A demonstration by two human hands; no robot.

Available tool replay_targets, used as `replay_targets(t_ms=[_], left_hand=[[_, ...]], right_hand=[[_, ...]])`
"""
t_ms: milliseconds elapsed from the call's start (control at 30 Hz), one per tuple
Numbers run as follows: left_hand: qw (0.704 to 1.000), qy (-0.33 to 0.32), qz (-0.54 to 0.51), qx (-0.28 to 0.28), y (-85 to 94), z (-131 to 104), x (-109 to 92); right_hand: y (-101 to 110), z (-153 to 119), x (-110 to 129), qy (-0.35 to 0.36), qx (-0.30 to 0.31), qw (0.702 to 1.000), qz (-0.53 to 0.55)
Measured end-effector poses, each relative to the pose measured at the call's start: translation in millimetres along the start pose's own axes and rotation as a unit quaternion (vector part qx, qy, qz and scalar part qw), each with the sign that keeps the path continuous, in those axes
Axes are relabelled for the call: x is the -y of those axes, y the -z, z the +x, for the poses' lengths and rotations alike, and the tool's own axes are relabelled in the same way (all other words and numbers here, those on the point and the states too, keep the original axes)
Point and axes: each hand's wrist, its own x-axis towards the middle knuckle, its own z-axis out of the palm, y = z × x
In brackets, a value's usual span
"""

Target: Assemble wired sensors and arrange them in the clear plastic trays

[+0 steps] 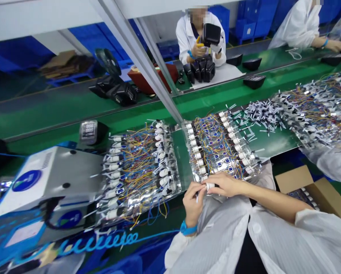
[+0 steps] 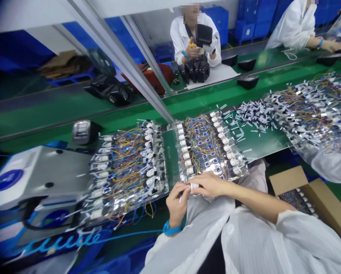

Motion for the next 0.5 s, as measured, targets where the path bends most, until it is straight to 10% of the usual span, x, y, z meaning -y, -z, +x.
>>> replay_targets(t_ms=[500], left_hand=[[0.983, -0.176, 0.028, 0.051, 23.0, 16.1, 16.5]], right_hand=[[-3.9, 13.1, -7.3, 0.015, 0.046, 0.998, 0.049]])
